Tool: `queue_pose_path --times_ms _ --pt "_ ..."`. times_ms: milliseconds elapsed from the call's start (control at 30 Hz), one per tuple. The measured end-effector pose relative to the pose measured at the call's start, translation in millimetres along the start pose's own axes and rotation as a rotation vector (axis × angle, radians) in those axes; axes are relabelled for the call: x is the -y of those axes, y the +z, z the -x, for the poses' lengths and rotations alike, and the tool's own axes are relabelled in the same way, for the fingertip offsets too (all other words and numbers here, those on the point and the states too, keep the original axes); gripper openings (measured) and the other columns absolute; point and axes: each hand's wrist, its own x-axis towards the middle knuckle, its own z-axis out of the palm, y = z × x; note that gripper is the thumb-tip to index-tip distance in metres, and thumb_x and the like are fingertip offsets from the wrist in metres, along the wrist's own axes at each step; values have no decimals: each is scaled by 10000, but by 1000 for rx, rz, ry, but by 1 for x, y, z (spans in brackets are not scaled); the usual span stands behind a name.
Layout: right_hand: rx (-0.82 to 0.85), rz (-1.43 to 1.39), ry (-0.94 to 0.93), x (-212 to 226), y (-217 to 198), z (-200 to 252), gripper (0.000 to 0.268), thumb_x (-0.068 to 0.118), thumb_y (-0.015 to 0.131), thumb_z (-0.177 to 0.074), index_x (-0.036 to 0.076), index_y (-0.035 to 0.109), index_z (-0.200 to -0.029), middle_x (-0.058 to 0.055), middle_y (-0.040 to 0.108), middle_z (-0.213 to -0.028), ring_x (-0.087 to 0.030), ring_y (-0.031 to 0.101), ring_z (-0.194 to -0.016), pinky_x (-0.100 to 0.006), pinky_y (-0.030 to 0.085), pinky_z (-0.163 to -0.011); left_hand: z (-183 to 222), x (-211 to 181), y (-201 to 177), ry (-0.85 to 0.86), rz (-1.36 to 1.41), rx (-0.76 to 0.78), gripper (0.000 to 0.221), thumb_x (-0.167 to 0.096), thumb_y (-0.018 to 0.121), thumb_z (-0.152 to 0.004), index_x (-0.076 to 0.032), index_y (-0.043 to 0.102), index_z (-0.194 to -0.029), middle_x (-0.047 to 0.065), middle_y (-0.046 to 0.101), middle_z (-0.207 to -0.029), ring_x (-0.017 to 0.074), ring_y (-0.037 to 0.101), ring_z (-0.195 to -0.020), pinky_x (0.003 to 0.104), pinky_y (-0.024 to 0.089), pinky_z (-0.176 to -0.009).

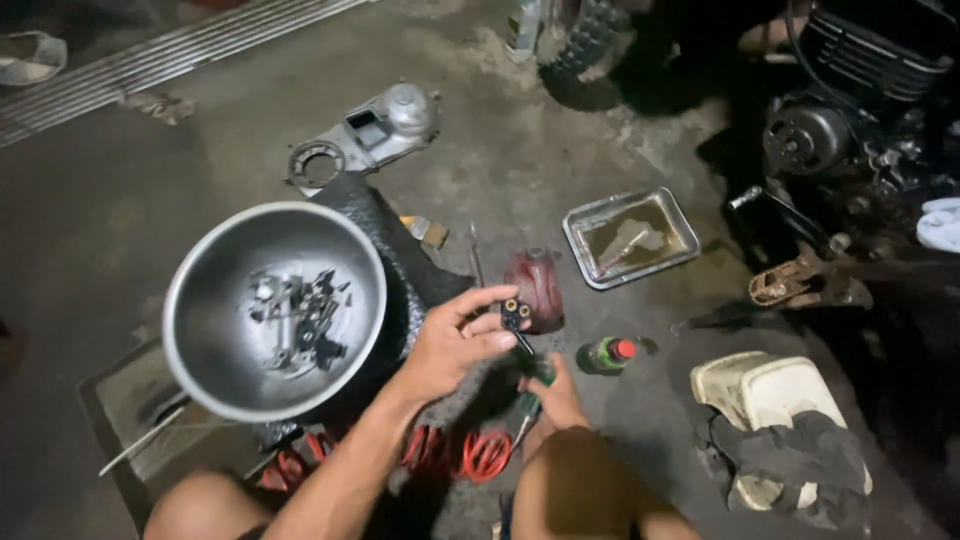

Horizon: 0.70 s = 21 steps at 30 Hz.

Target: The person is cleaning various small carburetor components by spraying them with cleaning fluid and blowing them out with an air compressor nozzle.

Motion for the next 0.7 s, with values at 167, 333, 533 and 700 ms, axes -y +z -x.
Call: queue_pose_path --times_ms 167,333,533,700 --pt "-209 -243 -72 143 -6 42 361 85 739 -844 -9 663 -1185 -128 688 -966 -223 644 -871 -399 557 -793 33 -52 0 191 -120 6 585 66 823 -790 54 627 -1341 117 641 -1169 257 725 -1018 356 664 -853" --pt "116 -676 -362 255 -18 108 324 -71 600 -836 40 671 -1132 -158 686 -930 -290 695 -864 -449 566 -860 76 -101 -22 328 -285 -111 573 0 846 -790 26 653 -1329 120 621 -1225 238 704 -1013 368 647 -874" --pt "445 -357 -479 298 45 123 365 10 650 -781 -14 657 -1145 -184 644 -865 -291 666 -702 -411 572 -641 146 -158 -74 557 -526 -374 523 -38 841 -825 -45 687 -1325 91 637 -1273 192 667 -1083 325 608 -898" --pt "844 -306 -434 301 129 123 531 85 642 -675 -33 610 -1192 -165 602 -749 -240 599 -575 -360 517 -506 218 -195 -119 664 -551 -668 532 -56 859 -827 -66 686 -1330 77 668 -1241 152 661 -1017 321 613 -890"
